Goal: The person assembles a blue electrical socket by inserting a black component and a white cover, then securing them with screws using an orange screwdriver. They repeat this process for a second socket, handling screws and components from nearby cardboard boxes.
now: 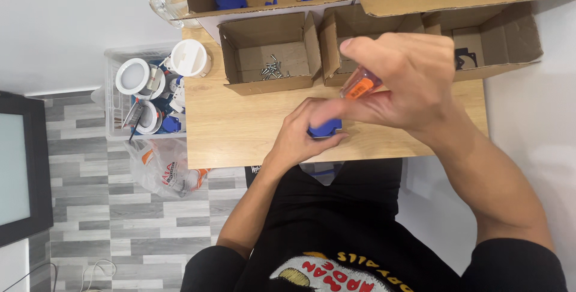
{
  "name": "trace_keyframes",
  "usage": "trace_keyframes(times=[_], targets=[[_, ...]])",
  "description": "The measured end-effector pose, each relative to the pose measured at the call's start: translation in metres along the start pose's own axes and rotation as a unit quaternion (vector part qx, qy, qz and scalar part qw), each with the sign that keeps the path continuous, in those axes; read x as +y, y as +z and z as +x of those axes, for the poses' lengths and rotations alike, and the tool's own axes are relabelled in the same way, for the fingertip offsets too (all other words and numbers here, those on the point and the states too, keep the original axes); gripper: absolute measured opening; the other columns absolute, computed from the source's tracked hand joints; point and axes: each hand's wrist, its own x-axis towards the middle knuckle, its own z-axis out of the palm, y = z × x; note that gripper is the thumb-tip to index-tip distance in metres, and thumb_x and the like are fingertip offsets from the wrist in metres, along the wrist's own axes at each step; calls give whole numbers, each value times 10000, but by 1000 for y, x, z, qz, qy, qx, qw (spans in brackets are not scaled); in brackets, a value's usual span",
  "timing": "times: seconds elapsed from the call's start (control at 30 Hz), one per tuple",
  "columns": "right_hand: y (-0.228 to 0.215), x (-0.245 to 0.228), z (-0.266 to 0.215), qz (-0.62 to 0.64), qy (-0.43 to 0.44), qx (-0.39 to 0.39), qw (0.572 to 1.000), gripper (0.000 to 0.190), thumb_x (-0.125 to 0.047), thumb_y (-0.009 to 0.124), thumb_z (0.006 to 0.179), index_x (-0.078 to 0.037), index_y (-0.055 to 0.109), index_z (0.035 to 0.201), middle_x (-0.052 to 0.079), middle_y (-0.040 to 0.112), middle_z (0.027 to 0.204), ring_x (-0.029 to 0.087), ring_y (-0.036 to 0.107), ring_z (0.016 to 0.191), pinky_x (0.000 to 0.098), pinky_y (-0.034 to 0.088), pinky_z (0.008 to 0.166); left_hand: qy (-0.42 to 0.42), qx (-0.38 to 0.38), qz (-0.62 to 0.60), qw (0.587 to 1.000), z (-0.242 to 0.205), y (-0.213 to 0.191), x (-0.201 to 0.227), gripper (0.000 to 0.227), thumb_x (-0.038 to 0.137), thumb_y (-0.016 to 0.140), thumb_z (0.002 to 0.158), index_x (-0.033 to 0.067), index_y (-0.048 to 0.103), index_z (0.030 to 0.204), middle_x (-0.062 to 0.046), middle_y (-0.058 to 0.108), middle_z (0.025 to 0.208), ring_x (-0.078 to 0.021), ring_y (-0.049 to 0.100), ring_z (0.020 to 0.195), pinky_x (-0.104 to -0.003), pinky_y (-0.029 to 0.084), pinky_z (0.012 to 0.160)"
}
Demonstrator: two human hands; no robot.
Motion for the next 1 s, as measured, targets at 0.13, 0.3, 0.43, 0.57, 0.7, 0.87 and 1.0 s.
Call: trace_keyframes(times=[0.13,0.3,0.43,0.57,0.7,0.87,1.0], targets=[[-29,-8,24,-20,2,-66,998,814,-714,670,1041,41,780,1324,88,550,844,278,541,723,395,447,679,2,-7,8,1000,-3,1,-6,595,373,942,843,96,642,1275,-64,727,1258,-227,740,1123,-344,575,989],[-66,-2,49,330,123,-323,879,713,60,571,1076,-39,219,1688,201,614,1642,314,652,1546,393,566,1283,-6,-3,10,1000,-2,0,-2,576,379,941,852,104,653,1268,-49,722,1248,-202,740,1133,-317,558,1024],[-73,-1,46,278,85,-337,895,608,20,576,1087,-22,339,1645,84,746,1483,200,764,1355,263,644,1091,-16,-9,9,1000,-2,-1,0,573,379,938,849,124,656,1278,-39,724,1266,-202,739,1165,-320,546,1059],[-69,-6,43,171,81,-271,944,452,-115,822,1065,-103,636,1477,-14,835,1231,112,801,1071,219,583,932,-8,-8,13,1000,-2,-1,-1,573,377,934,856,110,654,1279,-48,725,1264,-205,742,1149,-325,560,1041],[-61,-11,40,130,84,-239,959,371,-176,864,1085,-115,691,1408,-41,812,1176,115,746,1004,223,511,901,14,6,10,1000,-4,1,-4,603,353,954,849,85,639,1287,-75,723,1282,-219,746,1171,-327,563,1058],[-54,-19,34,93,122,-228,961,402,-282,942,1044,-120,659,1280,-31,723,1077,144,682,939,252,480,831,10,4,12,1000,-4,1,-5,584,345,952,849,85,638,1266,-69,720,1250,-223,736,1129,-335,560,1022],[-52,-28,33,126,188,-195,954,490,-302,1006,979,-61,615,1152,-6,610,902,134,559,804,260,472,795,30,13,12,999,-5,3,-8,574,310,963,851,86,624,1257,-63,721,1228,-221,737,1098,-328,566,979]])
